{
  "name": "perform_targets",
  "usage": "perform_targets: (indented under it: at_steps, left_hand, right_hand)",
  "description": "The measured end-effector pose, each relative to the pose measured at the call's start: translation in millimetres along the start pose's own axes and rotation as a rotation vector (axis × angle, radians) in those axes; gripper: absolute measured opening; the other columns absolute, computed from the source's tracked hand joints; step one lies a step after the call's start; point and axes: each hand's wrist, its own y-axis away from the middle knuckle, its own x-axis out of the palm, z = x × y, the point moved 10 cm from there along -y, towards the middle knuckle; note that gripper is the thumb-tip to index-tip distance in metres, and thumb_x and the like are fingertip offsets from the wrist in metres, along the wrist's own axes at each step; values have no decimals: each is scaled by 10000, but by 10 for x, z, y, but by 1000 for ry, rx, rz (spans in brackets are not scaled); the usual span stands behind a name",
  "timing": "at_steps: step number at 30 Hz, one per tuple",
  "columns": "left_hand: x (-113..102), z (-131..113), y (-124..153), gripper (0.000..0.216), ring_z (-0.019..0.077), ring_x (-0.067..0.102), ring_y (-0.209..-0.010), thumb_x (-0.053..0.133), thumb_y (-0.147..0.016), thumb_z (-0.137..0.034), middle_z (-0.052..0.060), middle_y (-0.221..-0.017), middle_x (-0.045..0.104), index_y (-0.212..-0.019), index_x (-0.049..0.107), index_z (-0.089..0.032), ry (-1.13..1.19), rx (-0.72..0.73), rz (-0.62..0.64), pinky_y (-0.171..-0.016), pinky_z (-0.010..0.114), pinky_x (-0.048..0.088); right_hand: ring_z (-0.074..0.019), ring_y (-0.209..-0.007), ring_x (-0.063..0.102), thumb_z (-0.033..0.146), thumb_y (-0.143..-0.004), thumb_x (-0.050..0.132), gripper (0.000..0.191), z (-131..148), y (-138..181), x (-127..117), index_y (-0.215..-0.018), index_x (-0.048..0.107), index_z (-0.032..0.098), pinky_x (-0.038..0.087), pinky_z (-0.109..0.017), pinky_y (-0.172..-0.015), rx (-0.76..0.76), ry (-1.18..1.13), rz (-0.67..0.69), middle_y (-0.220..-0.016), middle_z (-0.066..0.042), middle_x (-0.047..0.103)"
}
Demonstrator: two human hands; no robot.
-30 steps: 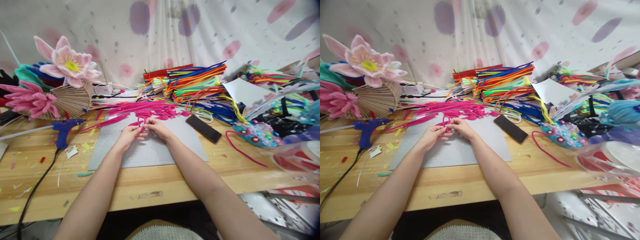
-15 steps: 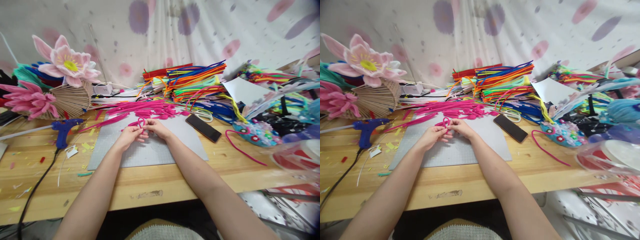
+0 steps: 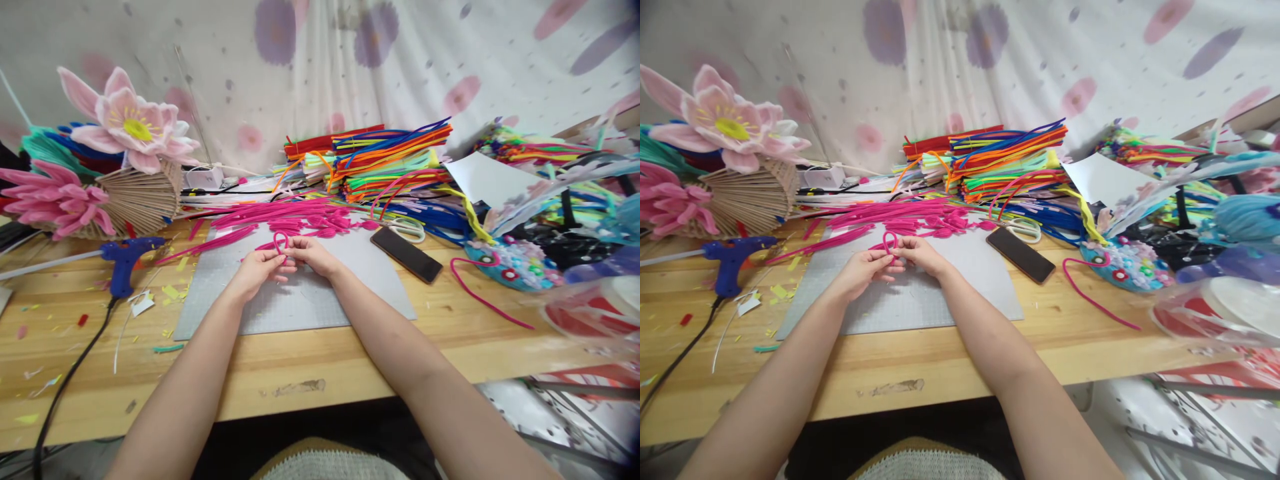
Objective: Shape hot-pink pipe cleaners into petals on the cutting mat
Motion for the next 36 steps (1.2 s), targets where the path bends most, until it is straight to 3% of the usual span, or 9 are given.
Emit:
perform_targets:
  at_steps: [6,10,13,17,28,32,36]
  left_hand:
    - [21,-10,3,207,174,663,-710,681,-682,-233,99,-825,689,-841,652,-104,-54,14,26,-558,254,531]
    - [5,-4,2,143,154,646,-605,674,-680,-202,64,-695,669,-773,641,-98,-121,-6,-17,-526,254,518]
    - [-8,16,-9,90,127,618,-519,659,-690,-174,44,-606,645,-678,611,-98,-177,-20,-41,-525,245,509]
    - [13,68,-41,109,125,617,-506,659,-688,-163,44,-580,639,-628,593,-102,-213,-25,-7,-534,246,510]
    - [51,107,-82,179,133,620,-498,729,-621,-224,43,-575,649,-643,592,-112,-184,-10,49,-490,227,502]
    - [49,106,-95,241,142,623,-491,727,-624,-187,32,-562,647,-813,603,-104,-129,-17,32,-487,233,504]
    - [50,94,-76,621,153,630,-490,695,-661,-134,21,-555,651,-1223,436,-89,-106,-23,20,-490,235,508]
  right_hand:
    - [-37,-429,346,396,-651,659,328,8,-3,14,-627,430,163,246,-183,-416,-9,21,8,-501,74,423]
    - [-37,-435,355,373,-644,665,298,-2,-10,25,-631,461,157,261,-181,-410,-13,27,12,-515,68,437]
    - [-32,-433,342,361,-637,673,271,-1,-20,-47,-690,502,158,253,-178,-399,-26,-34,-53,-553,67,458]
    - [-26,-385,268,376,-656,660,270,-15,-25,-216,-682,498,162,205,-180,-378,-34,-151,-179,-470,92,362]
    - [-25,-382,290,389,-602,683,298,-27,-37,-288,-647,488,169,228,-174,-375,-35,-153,-251,-466,89,372]
    - [-30,-388,312,397,-599,676,294,-61,-43,-346,-649,493,172,264,-176,-382,-39,-167,-329,-469,83,385]
    - [-35,-383,326,414,-595,675,314,-55,-41,-376,-635,475,176,275,-182,-382,-65,-156,-378,-459,82,396]
